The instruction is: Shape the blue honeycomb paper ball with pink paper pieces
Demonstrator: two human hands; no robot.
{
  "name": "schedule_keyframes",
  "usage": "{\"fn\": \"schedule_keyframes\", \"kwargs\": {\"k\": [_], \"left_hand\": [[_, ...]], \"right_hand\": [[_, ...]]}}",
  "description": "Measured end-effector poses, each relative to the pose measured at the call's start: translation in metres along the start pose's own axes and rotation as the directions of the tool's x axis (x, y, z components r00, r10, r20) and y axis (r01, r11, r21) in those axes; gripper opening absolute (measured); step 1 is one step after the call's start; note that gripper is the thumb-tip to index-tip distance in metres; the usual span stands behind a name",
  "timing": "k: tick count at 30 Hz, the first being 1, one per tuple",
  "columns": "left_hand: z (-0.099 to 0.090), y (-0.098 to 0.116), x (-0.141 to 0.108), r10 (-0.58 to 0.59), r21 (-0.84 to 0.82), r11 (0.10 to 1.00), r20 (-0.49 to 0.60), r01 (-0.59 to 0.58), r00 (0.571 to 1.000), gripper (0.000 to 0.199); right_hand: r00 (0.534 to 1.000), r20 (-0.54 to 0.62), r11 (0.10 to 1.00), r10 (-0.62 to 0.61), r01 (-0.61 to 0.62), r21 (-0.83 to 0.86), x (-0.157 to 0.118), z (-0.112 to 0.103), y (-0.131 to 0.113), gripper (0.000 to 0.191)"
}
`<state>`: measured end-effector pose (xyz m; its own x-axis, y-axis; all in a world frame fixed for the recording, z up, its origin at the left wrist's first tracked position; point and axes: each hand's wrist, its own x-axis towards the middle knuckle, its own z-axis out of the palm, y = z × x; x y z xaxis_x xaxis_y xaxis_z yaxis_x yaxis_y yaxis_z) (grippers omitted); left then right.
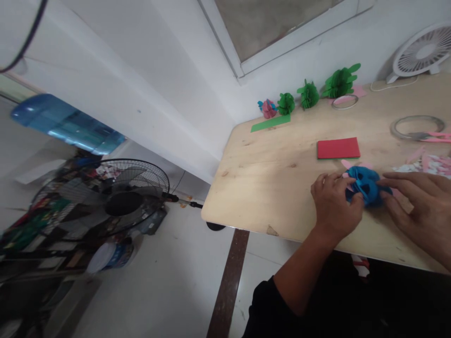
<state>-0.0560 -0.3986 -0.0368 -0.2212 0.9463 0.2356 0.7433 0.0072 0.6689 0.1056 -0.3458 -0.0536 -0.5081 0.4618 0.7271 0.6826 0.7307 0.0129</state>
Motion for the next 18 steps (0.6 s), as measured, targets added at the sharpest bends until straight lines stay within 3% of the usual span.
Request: {"fn": "schedule_keyframes", "kwargs": {"k": [11, 18], "left_hand": [[-0.0006, 0.0001, 0.0002, -0.011, 0.013, 1.000, 0.033, 0.011, 0.999, 0.028], [0.0034, 0.0008, 0.0011, -0.021, -0.021, 1.000, -0.029, 0.021, 0.999, 0.028]], "right_hand": [[1.000, -0.028, 1.000, -0.010, 0.010, -0.011, 0.0021, 0.0060, 0.0001, 0.014], [1.000, -0.028, 1.000, 0.000, 0.000, 0.001, 0.0060, 0.0050, -0.0039, 0.014]]}}
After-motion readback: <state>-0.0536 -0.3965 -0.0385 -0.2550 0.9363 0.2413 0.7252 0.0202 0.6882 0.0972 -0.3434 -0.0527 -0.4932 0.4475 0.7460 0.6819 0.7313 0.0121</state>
